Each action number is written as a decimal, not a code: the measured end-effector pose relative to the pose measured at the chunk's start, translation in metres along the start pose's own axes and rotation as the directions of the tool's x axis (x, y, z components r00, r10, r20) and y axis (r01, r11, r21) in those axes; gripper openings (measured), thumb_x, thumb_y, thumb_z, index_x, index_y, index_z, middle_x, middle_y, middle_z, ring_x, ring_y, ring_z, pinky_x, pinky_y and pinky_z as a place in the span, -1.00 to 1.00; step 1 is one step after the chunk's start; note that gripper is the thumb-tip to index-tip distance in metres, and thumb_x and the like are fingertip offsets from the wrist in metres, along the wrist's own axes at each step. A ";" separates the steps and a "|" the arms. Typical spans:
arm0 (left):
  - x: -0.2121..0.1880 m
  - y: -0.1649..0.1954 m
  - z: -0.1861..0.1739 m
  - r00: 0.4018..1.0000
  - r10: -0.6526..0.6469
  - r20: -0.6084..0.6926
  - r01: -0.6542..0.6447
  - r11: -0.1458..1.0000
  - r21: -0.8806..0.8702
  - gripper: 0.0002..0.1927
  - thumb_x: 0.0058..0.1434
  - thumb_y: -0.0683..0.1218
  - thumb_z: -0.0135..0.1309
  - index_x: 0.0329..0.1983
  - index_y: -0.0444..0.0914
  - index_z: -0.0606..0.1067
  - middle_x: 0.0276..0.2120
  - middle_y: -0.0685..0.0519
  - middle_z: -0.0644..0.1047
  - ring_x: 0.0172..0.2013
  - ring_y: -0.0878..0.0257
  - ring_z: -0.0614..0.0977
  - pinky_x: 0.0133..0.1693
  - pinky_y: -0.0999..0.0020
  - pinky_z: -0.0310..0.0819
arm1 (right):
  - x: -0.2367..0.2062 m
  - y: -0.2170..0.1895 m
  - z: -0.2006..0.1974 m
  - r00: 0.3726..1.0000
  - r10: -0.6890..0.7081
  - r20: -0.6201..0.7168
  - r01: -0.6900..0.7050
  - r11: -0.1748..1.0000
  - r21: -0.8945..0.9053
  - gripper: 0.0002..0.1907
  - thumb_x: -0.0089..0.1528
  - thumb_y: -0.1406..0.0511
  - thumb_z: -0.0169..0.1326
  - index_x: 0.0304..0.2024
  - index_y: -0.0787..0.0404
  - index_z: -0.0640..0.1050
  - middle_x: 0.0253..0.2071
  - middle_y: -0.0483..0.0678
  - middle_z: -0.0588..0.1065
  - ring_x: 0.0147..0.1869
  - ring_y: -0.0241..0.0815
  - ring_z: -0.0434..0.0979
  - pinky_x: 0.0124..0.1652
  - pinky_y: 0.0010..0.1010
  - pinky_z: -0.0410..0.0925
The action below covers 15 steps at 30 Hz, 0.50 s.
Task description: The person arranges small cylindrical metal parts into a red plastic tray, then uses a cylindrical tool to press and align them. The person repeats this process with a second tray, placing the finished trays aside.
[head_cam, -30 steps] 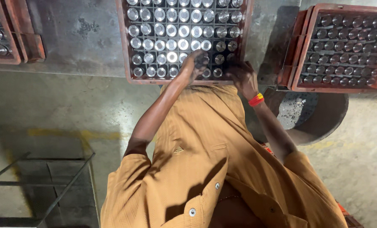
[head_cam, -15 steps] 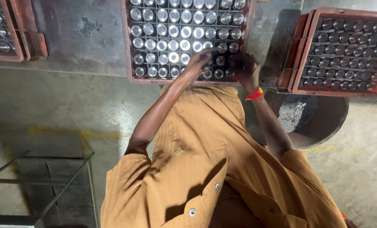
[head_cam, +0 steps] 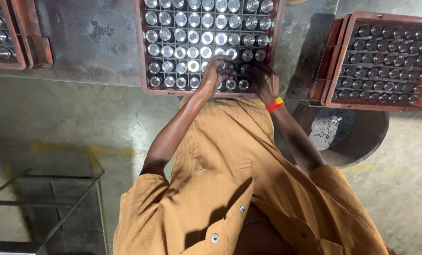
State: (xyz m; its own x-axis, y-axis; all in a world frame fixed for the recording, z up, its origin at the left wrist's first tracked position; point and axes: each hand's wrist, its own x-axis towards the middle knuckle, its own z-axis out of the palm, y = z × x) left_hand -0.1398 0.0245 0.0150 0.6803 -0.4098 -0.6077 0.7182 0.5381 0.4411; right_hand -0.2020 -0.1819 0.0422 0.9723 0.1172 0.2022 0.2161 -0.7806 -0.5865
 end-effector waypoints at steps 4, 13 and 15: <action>-0.001 0.001 0.000 0.994 0.105 -0.019 -0.101 0.984 0.146 -0.89 0.49 -0.10 -0.13 -0.04 -0.23 0.35 -0.36 -0.07 0.54 -0.47 0.23 0.55 -0.51 0.40 0.37 | 0.018 0.000 0.018 1.000 0.012 0.012 -0.012 1.000 -0.011 -0.87 0.14 0.36 0.26 -0.24 0.13 0.65 -0.31 0.03 0.58 -0.23 0.12 0.59 -0.29 -0.11 0.42; -0.003 0.010 0.003 0.993 0.033 0.115 -0.081 0.892 0.445 -0.62 0.51 -0.05 -0.10 0.33 -0.21 0.41 -0.42 0.17 0.40 -0.54 0.45 0.33 -0.57 0.58 0.15 | 0.015 0.008 0.015 0.983 0.184 -0.003 -0.176 0.944 0.281 -0.82 0.26 0.40 0.21 -0.08 0.19 0.66 -0.28 0.04 0.61 -0.26 -0.11 0.60 -0.27 -0.28 0.43; -0.002 0.007 0.006 0.989 -0.010 0.147 -0.077 0.819 0.568 -0.54 0.40 -0.09 -0.06 0.36 -0.09 0.31 -0.42 0.17 0.45 -0.57 0.45 0.34 -0.60 0.56 0.19 | 0.010 0.004 0.021 0.907 0.412 0.087 -0.402 0.785 0.471 -0.84 0.34 0.39 0.15 -0.03 0.23 0.64 -0.26 -0.03 0.63 -0.32 -0.28 0.56 -0.32 -0.41 0.40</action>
State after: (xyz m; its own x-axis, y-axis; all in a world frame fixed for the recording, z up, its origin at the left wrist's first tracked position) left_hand -0.1352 0.0242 0.0234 0.6875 -0.5190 -0.5079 0.6193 0.0539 0.7833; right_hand -0.1900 -0.1706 0.0251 0.9787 -0.1618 -0.1263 -0.1789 -0.3709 -0.9113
